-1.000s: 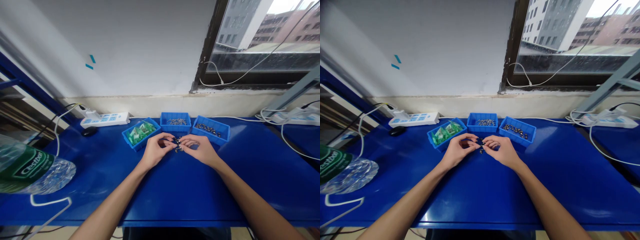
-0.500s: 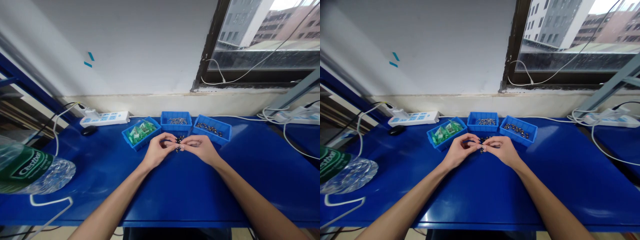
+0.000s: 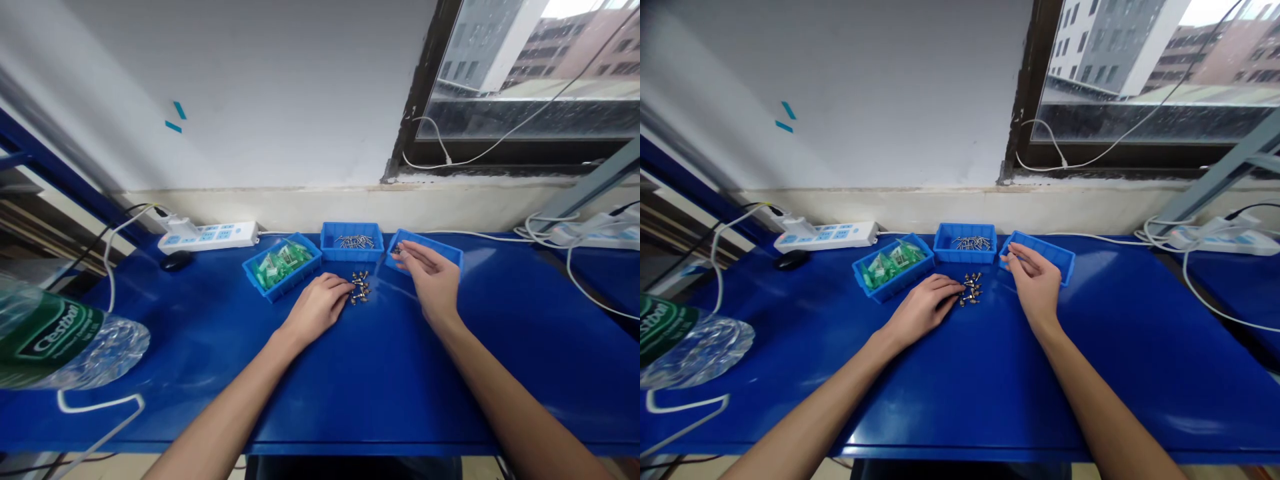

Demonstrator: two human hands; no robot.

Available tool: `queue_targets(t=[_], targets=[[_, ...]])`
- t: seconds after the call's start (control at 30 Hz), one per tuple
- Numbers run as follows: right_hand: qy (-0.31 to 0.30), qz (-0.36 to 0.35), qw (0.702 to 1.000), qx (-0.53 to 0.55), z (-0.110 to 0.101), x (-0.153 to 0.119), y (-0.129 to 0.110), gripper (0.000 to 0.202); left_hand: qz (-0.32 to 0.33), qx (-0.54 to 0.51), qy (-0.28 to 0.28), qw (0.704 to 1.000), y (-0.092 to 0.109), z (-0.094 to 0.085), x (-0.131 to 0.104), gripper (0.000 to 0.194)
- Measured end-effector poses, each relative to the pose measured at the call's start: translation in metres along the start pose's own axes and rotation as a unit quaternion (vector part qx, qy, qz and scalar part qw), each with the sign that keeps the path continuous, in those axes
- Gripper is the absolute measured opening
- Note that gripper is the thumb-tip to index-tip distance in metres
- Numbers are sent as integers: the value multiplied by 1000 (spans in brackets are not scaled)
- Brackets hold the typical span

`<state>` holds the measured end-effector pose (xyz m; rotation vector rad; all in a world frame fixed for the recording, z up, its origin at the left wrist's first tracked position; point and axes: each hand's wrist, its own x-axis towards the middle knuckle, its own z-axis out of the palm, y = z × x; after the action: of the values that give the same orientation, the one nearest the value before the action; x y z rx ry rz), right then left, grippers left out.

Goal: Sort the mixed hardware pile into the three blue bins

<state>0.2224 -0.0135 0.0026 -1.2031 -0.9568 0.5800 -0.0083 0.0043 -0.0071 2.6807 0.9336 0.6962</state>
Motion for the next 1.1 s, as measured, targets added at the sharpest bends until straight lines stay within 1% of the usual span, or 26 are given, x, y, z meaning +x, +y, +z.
queue_targets(t=[0.23, 0.47, 0.57, 0.63, 0.67, 0.73, 0.8, 0.87, 0.97, 1.1], targets=[[-45, -13, 999, -25, 4, -5, -4, 30, -13, 6, 21, 1000, 1, -3, 0, 18], [-77, -17, 996, -51, 5, -7, -7, 28, -24, 9, 36, 999, 2, -3, 0, 18], [-82, -20, 995, -57, 5, -8, -7, 27, -32, -28, 62, 997, 2, -2, 0, 20], [-104, -16, 993, -59, 4, -8, -7, 26, -53, -79, 91, 991, 3, -3, 1, 20], [-127, -11, 990, -64, 4, -9, -7, 24, -70, -114, 105, 985, 5, -3, 2, 20], [-192, -2, 978, -83, 3, -10, -7, 22, -104, -199, 127, 966, 8, -4, 4, 20], [-263, 9, 959, -104, 3, -12, -8, 22, -134, -286, 141, 938, 12, -5, 6, 23], [-319, 20, 941, -108, 4, -15, -9, 23, -158, -357, 145, 909, 14, -6, 8, 29], [-363, 30, 927, -88, 6, -18, -11, 23, -187, -427, 136, 874, 15, -7, 9, 39], [-391, 54, 918, -44, 7, -18, -14, 20, -209, -473, 116, 848, 15, -8, 8, 44]])
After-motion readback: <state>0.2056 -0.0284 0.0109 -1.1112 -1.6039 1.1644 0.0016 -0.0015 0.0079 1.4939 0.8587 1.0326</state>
